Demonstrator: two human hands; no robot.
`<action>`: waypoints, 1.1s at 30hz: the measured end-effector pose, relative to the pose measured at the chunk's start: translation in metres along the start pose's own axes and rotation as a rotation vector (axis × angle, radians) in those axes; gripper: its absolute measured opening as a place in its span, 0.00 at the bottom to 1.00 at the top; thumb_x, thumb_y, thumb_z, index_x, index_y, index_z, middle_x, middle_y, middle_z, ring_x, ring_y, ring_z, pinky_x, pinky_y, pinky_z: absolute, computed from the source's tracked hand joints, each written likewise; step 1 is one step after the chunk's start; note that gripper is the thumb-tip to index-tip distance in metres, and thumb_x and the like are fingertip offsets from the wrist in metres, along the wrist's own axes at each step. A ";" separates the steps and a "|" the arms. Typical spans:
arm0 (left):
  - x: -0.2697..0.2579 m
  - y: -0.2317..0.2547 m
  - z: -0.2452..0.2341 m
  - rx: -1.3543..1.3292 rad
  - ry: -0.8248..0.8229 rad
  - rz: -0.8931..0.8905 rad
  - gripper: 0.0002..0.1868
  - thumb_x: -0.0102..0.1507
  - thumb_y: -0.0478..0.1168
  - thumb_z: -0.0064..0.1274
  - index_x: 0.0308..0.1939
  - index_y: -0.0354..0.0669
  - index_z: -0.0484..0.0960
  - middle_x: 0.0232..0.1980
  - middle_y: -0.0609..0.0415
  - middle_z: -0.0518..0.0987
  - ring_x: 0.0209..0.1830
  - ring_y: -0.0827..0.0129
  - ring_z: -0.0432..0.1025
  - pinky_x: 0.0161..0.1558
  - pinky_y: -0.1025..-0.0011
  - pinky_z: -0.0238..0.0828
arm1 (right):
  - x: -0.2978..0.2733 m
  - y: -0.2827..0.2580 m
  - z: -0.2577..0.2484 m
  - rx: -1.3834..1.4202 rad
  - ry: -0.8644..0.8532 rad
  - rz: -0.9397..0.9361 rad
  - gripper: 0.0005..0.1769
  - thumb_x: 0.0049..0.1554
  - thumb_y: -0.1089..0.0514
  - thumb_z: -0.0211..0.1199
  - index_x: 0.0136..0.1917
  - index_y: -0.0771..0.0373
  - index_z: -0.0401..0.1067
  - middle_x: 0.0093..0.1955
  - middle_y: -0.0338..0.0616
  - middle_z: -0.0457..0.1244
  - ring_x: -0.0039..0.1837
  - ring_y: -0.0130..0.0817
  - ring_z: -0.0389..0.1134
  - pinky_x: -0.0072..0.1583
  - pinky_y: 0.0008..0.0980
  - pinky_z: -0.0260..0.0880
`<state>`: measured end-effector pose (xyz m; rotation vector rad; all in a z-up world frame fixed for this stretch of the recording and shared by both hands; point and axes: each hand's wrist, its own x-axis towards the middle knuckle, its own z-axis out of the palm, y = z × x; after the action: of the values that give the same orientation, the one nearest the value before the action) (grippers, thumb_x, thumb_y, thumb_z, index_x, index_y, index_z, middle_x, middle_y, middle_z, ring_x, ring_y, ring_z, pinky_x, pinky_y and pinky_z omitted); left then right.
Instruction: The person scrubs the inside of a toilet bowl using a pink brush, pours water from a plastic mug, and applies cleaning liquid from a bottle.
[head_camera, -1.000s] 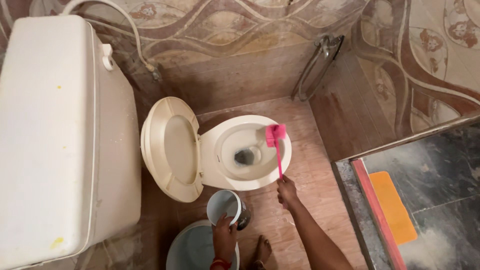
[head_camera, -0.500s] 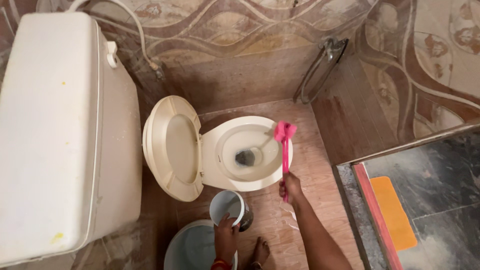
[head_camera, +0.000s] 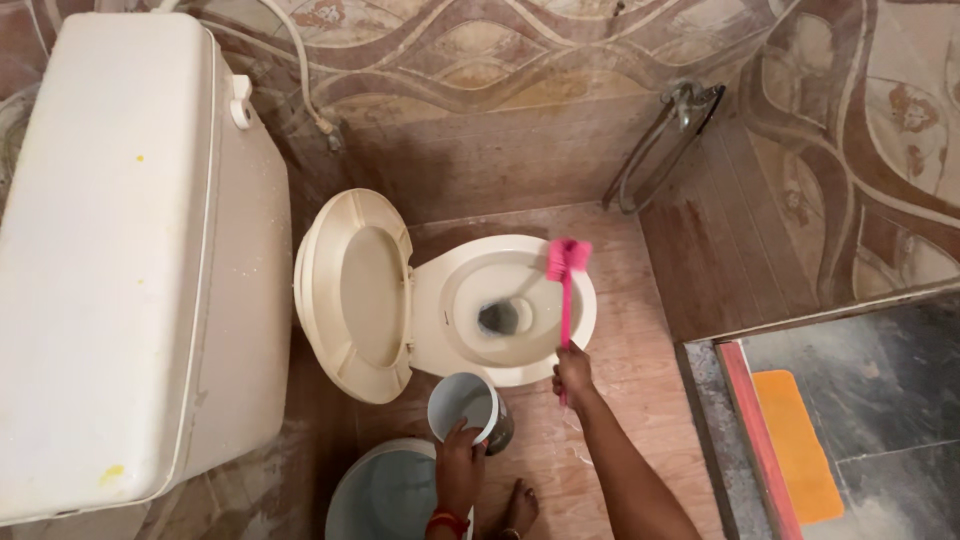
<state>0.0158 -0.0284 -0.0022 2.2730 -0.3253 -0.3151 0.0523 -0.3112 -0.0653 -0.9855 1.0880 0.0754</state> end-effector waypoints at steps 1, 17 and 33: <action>0.004 0.003 0.001 0.000 0.002 -0.003 0.07 0.60 0.35 0.56 0.41 0.38 0.86 0.52 0.43 0.84 0.67 0.49 0.69 0.63 0.54 0.64 | 0.003 -0.008 0.006 -0.002 -0.002 0.001 0.24 0.65 0.51 0.50 0.74 0.47 0.64 0.30 0.36 0.48 0.26 0.25 0.46 0.27 0.29 0.46; 0.011 0.009 -0.028 -0.003 0.024 -0.155 0.09 0.60 0.35 0.56 0.43 0.37 0.86 0.60 0.41 0.79 0.68 0.52 0.68 0.62 0.58 0.66 | -0.022 0.044 -0.006 0.010 -0.014 0.131 0.23 0.58 0.71 0.55 0.66 0.61 0.65 0.29 0.38 0.54 0.25 0.27 0.49 0.26 0.29 0.47; -0.011 0.014 -0.062 0.068 -0.029 -0.222 0.10 0.62 0.33 0.53 0.45 0.37 0.86 0.37 0.46 0.86 0.72 0.56 0.65 0.71 0.55 0.54 | 0.032 -0.014 0.025 0.410 -0.087 0.312 0.06 0.61 0.68 0.55 0.47 0.61 0.59 0.31 0.38 0.53 0.28 0.25 0.51 0.28 0.25 0.48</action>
<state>0.0239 0.0084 0.0499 2.3780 -0.0993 -0.4577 0.0929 -0.3144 -0.0783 -0.4378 1.1134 0.1411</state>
